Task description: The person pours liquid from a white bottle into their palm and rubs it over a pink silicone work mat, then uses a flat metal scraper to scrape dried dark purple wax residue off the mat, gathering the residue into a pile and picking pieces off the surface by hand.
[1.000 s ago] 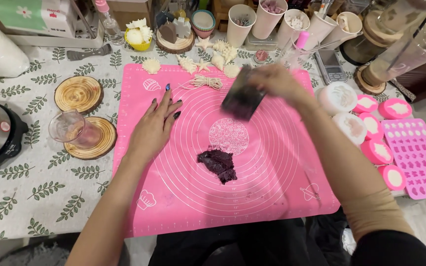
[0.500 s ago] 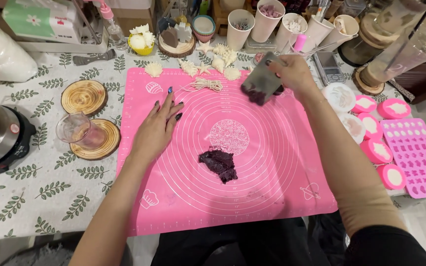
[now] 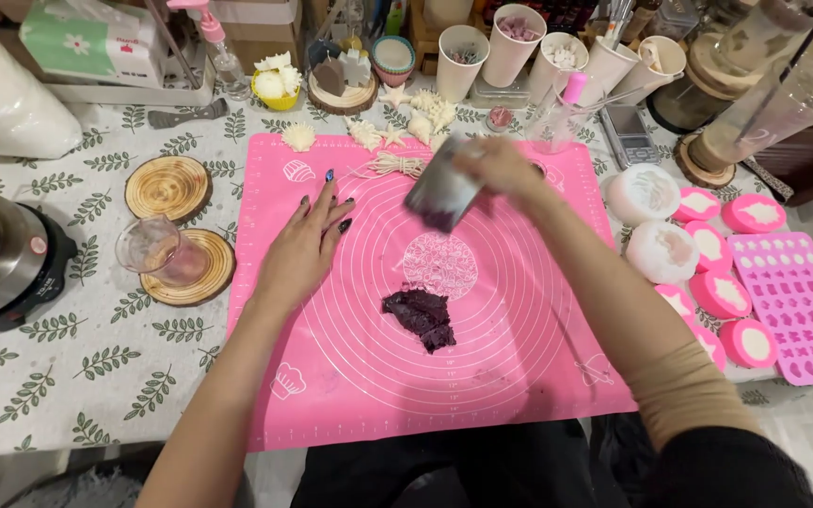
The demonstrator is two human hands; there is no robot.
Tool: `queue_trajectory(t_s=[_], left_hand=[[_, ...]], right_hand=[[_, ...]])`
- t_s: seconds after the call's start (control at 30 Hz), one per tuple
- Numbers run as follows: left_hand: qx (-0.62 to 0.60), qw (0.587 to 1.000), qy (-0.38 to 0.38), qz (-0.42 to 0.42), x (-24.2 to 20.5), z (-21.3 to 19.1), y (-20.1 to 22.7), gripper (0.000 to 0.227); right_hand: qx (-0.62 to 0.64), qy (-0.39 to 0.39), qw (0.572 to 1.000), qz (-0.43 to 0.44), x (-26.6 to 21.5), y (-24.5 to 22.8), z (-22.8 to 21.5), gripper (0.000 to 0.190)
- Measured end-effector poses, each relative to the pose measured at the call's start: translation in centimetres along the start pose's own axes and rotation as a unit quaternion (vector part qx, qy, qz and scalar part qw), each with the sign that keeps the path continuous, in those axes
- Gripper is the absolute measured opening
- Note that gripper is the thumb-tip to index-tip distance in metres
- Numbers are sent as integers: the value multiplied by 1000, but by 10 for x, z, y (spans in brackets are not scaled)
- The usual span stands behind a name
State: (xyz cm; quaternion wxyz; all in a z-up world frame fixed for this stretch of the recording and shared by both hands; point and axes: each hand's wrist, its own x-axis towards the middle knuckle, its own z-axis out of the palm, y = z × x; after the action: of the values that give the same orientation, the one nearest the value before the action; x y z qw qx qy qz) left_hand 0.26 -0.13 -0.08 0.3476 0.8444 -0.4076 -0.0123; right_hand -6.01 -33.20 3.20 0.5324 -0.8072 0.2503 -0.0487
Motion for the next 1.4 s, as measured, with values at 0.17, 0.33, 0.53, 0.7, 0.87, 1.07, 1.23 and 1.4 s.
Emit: queue_trajectory(t_s=[0.17,0.33,0.53,0.7,0.87,1.07,1.23,1.4], left_hand=[[-1,1000,4,14,-3,3,-5,61],[6,1000,7,4,-3,1,0,62],[-8,1000,-2,-2,-3,-3,4,61],[0,1000,-6,12,-4,-3,2,59],[17,998,12,67,-15,-3,11,59],[72,995,5,72,-61,-18,25,56],[86,995,1,53,-84,-28,27,56],[102,994,0,49,-92,-38,32,57]], right_hand=[[-56,-154,986,-43,24,0,28,26],[-93,-167,977,-89,20,-37,50,24],[-248,-307,907,-148,26,-59,65,27],[-224,-341,900,-155,11,-53,70,25],[-179,-314,922,-141,4,-51,50,21],[-185,-263,940,-113,-26,-40,36,22],[-94,-124,985,-71,-28,0,-3,24],[-4,-135,991,2,-69,16,4,24]])
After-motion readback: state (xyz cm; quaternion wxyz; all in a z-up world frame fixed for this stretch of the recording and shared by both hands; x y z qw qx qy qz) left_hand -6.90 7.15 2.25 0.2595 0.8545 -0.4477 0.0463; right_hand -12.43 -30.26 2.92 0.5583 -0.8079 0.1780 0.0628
